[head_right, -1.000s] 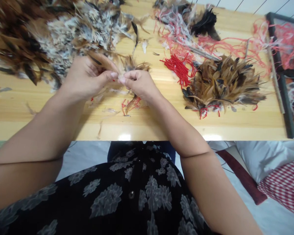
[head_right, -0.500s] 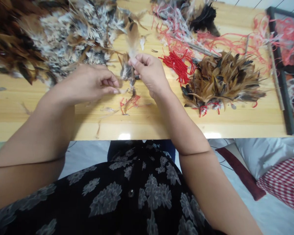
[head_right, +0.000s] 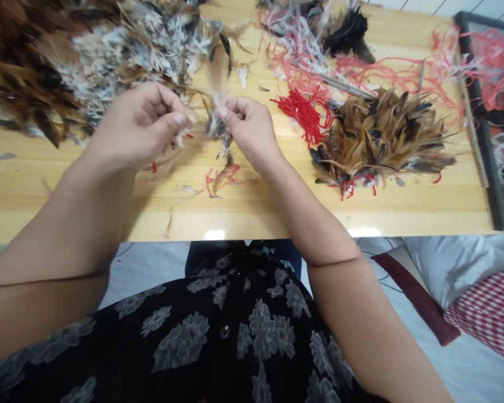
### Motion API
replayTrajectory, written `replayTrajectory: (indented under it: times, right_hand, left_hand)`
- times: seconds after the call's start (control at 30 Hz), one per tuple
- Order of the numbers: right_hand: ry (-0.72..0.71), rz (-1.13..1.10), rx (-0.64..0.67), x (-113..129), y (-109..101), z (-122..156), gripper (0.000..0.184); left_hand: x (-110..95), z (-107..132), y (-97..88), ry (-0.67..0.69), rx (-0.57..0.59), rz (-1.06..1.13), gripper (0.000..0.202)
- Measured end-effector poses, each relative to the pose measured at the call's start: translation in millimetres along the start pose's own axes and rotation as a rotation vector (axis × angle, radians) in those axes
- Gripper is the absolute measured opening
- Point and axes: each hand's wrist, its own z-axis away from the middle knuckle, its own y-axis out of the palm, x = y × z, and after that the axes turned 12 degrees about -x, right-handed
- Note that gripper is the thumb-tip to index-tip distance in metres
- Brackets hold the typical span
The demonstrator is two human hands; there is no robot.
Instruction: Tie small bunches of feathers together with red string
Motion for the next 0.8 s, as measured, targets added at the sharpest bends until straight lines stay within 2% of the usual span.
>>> replayTrajectory:
  times: [0.07,0.13,0.27,0.53,0.8]
  right_hand:
    - [-0.018,0.000,0.031,-4.8,2.5,2.2,0.053]
    - [-0.060,0.016,0.073,-9.5,4.2,4.7,0.051]
    - [-0.037,-0.008,0.140,-12.3,5.4,9.7,0.044]
    - [0.252,-0.174,0.219,-3.3,3.9,19.1,0.038]
    - [0.394,-0.200,0.288,10.0,2.5,24.3,0.043]
  left_hand:
    - [7.7,-3.1,6.2,-0.073,-0.042,0.231,0.070]
    - [11.6,-5.2,11.8,-0.118,-0.029,0.355,0.084]
    - [6.3,-4.3,17.8,-0.121,-0.065,0.392,0.086]
    - [-11.5,0.2,32.0,-0.065,-0.232,0.438,0.095]
    - [-12.0,-0.8,35.5,-0.038,-0.253,0.334,0.100]
